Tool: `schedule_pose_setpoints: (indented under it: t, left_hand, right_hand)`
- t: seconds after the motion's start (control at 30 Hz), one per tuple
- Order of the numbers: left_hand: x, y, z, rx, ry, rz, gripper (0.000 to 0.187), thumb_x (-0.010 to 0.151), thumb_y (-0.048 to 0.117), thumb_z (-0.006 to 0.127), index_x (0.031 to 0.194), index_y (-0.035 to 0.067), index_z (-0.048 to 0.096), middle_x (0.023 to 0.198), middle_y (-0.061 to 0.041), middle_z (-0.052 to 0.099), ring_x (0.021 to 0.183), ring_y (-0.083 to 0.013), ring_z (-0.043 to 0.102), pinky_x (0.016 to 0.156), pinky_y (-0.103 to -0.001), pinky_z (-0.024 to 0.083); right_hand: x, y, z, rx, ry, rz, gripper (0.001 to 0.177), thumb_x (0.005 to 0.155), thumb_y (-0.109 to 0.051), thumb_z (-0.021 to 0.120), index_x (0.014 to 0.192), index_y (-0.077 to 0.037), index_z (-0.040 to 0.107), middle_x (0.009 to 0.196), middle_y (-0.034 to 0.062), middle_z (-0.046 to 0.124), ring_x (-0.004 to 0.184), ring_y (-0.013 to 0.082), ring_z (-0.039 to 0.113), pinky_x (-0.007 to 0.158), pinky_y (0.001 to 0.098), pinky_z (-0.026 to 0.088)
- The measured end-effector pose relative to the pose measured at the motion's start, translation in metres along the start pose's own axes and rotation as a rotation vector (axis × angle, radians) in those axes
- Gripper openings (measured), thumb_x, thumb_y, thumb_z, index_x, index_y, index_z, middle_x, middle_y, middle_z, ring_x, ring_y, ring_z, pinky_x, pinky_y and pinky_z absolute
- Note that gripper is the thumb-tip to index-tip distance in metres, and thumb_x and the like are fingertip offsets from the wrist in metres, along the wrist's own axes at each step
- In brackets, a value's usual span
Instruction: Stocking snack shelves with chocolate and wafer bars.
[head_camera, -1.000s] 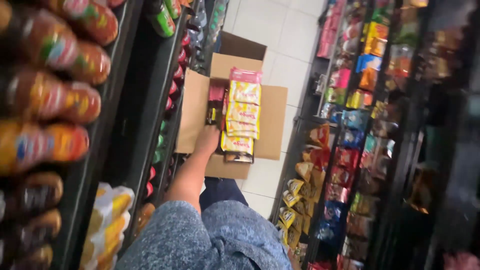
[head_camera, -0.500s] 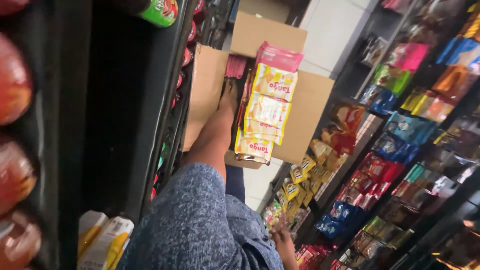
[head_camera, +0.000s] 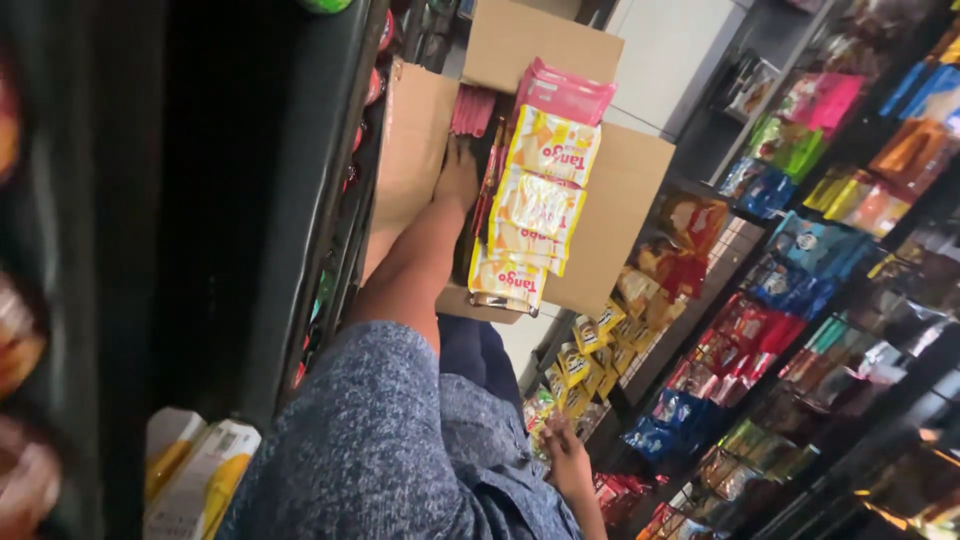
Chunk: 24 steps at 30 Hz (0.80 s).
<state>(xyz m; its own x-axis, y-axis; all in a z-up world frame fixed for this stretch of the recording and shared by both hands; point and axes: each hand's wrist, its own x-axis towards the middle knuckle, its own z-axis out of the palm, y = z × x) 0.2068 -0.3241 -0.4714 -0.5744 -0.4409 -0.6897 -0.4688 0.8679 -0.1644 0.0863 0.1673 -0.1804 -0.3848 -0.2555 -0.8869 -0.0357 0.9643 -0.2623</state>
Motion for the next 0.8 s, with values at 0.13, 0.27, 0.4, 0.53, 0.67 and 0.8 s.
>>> schedule_pose_setpoints:
  t: [0.13,0.27,0.4,0.53,0.67,0.8]
  left_hand:
    - [0.005,0.007,0.023,-0.122,0.161,-0.131,0.055,0.101,0.032,0.044,0.143,-0.002,0.057,0.157,-0.020,0.044,0.150,-0.0442,0.027,0.120,-0.064,0.009]
    - [-0.028,-0.003,0.007,-0.315,0.379,-0.295,0.047,0.099,0.025,0.047,0.138,0.002,0.059,0.160,-0.021,0.039,0.151,-0.0394,0.025,0.123,-0.052,0.012]
    - [-0.153,-0.037,-0.105,-0.354,0.174,-0.168,0.037,0.103,0.022,0.048,0.132,0.009,0.068,0.167,-0.016,0.036,0.158,-0.0400,0.021,0.126,-0.059,0.013]
    - [-0.219,-0.031,-0.152,-0.654,0.486,-0.361,0.035,0.099,0.024,0.057,0.131,0.012,0.065,0.150,-0.016,0.051,0.148,-0.0384,0.035,0.120,-0.064,0.025]
    - [-0.285,-0.009,-0.218,-0.788,0.793,-0.297,0.078,0.076,0.028,0.076,0.146,0.006,0.049,0.138,-0.018,0.055,0.139,-0.0402,0.041,0.108,-0.068,0.032]
    - [-0.308,0.051,-0.271,-0.801,1.050,-0.043,0.081,0.080,0.030,0.079,0.147,0.004,0.041,0.136,-0.022,0.056,0.133,-0.0422,0.050,0.109,-0.065,0.036]
  right_hand:
    - [0.000,-0.010,-0.008,-0.106,0.018,-0.037,0.036,0.095,-0.032,0.065,0.122,-0.009,0.070,0.095,0.0142,0.080,0.086,0.0220,0.078,0.081,0.0336,0.058]
    - [-0.003,-0.026,-0.019,-0.203,0.054,-0.223,0.037,0.093,-0.031,0.065,0.124,-0.012,0.069,0.103,0.0147,0.079,0.094,0.0257,0.078,0.083,0.0360,0.059]
    - [0.002,-0.035,-0.031,-0.252,0.107,-0.315,0.038,0.093,-0.032,0.066,0.125,-0.012,0.068,0.107,0.0144,0.077,0.097,0.0278,0.076,0.085,0.0381,0.058]
    - [-0.006,-0.029,-0.051,-0.224,0.141,-0.424,0.038,0.093,-0.032,0.067,0.123,-0.010,0.067,0.110,0.0131,0.077,0.100,0.0268,0.076,0.086,0.0377,0.059]
    - [-0.026,-0.011,-0.063,-0.125,0.185,-0.425,0.039,0.093,-0.032,0.069,0.125,-0.010,0.068,0.109,0.0126,0.078,0.099,0.0257,0.077,0.086,0.0353,0.059]
    - [-0.059,0.000,-0.073,0.100,0.302,-0.453,0.038,0.093,-0.031,0.068,0.126,-0.011,0.068,0.110,0.0122,0.078,0.100,0.0246,0.077,0.086,0.0343,0.060]
